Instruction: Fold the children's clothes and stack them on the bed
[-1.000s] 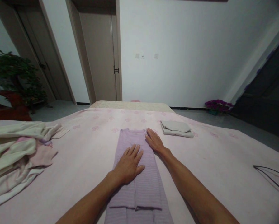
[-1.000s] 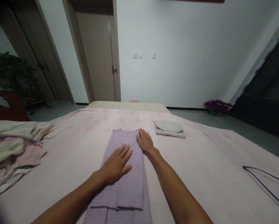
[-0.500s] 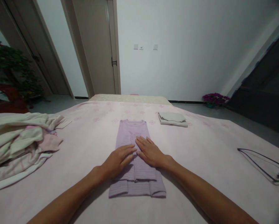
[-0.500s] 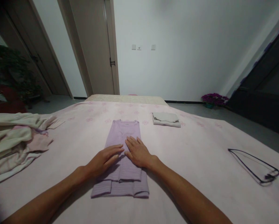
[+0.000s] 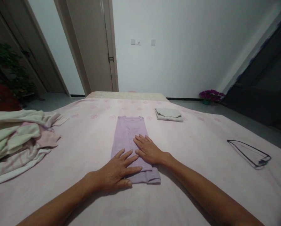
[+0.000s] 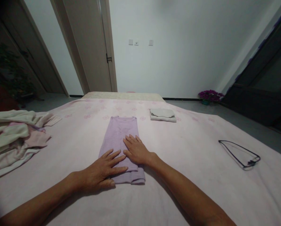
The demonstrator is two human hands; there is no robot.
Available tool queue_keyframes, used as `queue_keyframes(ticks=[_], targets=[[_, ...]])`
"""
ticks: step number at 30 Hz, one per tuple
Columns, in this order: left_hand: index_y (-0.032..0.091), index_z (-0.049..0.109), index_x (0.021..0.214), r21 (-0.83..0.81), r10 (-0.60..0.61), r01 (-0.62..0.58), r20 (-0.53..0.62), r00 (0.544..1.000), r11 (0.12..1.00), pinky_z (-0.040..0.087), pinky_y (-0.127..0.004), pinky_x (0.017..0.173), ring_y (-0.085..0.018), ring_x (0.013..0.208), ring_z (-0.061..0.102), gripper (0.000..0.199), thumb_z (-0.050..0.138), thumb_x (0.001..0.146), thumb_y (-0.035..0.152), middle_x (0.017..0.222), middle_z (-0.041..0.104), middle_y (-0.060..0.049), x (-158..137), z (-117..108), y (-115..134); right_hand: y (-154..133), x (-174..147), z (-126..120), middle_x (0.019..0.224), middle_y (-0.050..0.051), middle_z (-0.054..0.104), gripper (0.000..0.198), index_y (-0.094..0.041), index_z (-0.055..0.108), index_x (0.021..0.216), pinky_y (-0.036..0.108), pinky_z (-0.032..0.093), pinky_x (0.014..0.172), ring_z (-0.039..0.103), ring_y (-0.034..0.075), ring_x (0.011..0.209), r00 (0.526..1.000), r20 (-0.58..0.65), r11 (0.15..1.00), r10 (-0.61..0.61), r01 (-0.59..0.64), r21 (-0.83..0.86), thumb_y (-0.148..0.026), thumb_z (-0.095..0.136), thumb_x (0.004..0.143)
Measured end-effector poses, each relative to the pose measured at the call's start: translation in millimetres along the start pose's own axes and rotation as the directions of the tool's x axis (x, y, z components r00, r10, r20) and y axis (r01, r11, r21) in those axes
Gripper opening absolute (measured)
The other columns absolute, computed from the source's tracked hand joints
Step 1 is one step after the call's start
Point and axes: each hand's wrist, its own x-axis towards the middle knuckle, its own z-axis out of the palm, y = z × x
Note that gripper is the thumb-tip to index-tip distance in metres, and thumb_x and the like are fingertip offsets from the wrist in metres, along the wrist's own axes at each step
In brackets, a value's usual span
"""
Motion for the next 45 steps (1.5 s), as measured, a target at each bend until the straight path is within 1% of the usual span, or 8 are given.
queue_keyframes(ticks=[6, 12, 17, 22, 27, 32, 39, 45], targets=[[0.043, 0.041, 0.148, -0.034, 0.007, -0.009, -0.073, 0.997, 0.999, 0.020, -0.058, 0.120, -0.033, 0.148, 0.028, 0.055, 0.054, 0.096, 0.053, 0.161, 0.031, -0.003, -2, 3, 2, -5, -16, 4, 0.159, 0.011, 0.035, 0.052, -0.019, 0.042, 0.150, 0.050, 0.015, 0.123, 0.025, 0.024, 0.150, 0.996, -0.089, 0.997, -0.001, 0.008, 0.082, -0.037, 0.041, 0.102], [0.037, 0.059, 0.136, -0.055, -0.028, 0.022, -0.112, 0.993, 0.998, 0.026, -0.055, 0.118, -0.031, 0.144, 0.037, 0.040, 0.055, 0.097, 0.044, 0.152, 0.048, -0.005, -5, 4, 4, 4, -21, 15, 0.137, 0.010, 0.062, 0.033, -0.021, 0.065, 0.125, 0.046, 0.034, 0.116, 0.050, 0.023, 0.134, 0.931, -0.364, 0.973, 0.013, 0.072, 0.218, -0.030, 0.050, 0.097], [0.023, 0.068, 0.115, -0.117, 0.007, -0.051, -0.353, 0.936, 0.992, 0.042, -0.043, 0.107, -0.022, 0.115, 0.063, 0.025, 0.048, 0.100, 0.026, 0.120, 0.070, -0.010, -10, 1, 6, 3, -25, 13, 0.109, 0.008, 0.072, 0.023, -0.021, 0.069, 0.110, 0.040, 0.047, 0.099, 0.062, 0.021, 0.106, 0.890, -0.456, 0.962, -0.012, 0.135, 0.238, -0.020, 0.055, 0.092], [0.020, 0.067, 0.092, -0.044, 0.089, -0.121, -0.447, 0.890, 0.992, 0.049, -0.031, 0.075, -0.017, 0.079, 0.063, 0.013, 0.054, 0.095, 0.023, 0.085, 0.070, -0.006, -7, -4, 23, -6, -29, 7, 0.088, 0.007, 0.068, 0.017, -0.021, 0.071, 0.095, 0.036, 0.048, 0.084, 0.060, 0.021, 0.088, 0.905, -0.425, 0.983, -0.015, 0.092, 0.161, -0.014, 0.058, 0.086], [0.021, 0.063, 0.088, -0.037, 0.099, -0.118, -0.335, 0.937, 0.992, 0.046, -0.032, 0.074, -0.018, 0.080, 0.060, 0.008, 0.056, 0.092, 0.023, 0.087, 0.068, -0.005, -1, -5, 36, -7, -32, -2, 0.087, 0.004, 0.068, 0.015, -0.022, 0.072, 0.094, 0.031, 0.048, 0.082, 0.061, 0.019, 0.087, 0.944, -0.324, 0.969, -0.065, 0.137, 0.206, -0.018, 0.060, 0.086], [0.021, 0.063, 0.101, -0.026, 0.051, -0.060, -0.257, 0.965, 0.998, 0.048, -0.033, 0.076, -0.020, 0.085, 0.060, 0.015, 0.060, 0.089, 0.029, 0.098, 0.067, -0.007, -16, -20, 25, 5, -42, -36, 0.103, 0.003, 0.072, 0.024, -0.025, 0.073, 0.107, 0.031, 0.050, 0.089, 0.065, 0.018, 0.096, 0.983, -0.086, 0.912, -0.163, 0.184, 0.367, -0.024, 0.061, 0.087], [0.026, 0.057, 0.129, -0.012, -0.043, 0.042, -0.167, 0.985, 0.999, 0.054, -0.037, 0.093, -0.022, 0.112, 0.062, 0.039, 0.048, 0.093, 0.014, 0.125, 0.065, -0.009, -65, -37, -7, 13, -76, -50, 0.137, 0.006, 0.062, 0.055, -0.030, 0.056, 0.139, 0.040, 0.045, 0.104, 0.057, 0.022, 0.125, 0.938, 0.000, 0.928, -0.346, 0.342, 0.146, -0.010, 0.052, 0.088], [0.028, 0.059, 0.129, 0.121, 0.045, -0.017, -0.228, 0.973, 0.993, 0.052, -0.037, 0.101, -0.020, 0.114, 0.066, 0.033, 0.051, 0.098, 0.019, 0.126, 0.069, -0.007, -65, -17, -29, 22, -67, -33, 0.126, 0.010, 0.068, 0.042, -0.027, 0.057, 0.136, 0.040, 0.047, 0.100, 0.062, 0.020, 0.117, 0.867, -0.082, 0.870, -0.491, 0.493, 0.002, -0.017, 0.048, 0.097]])
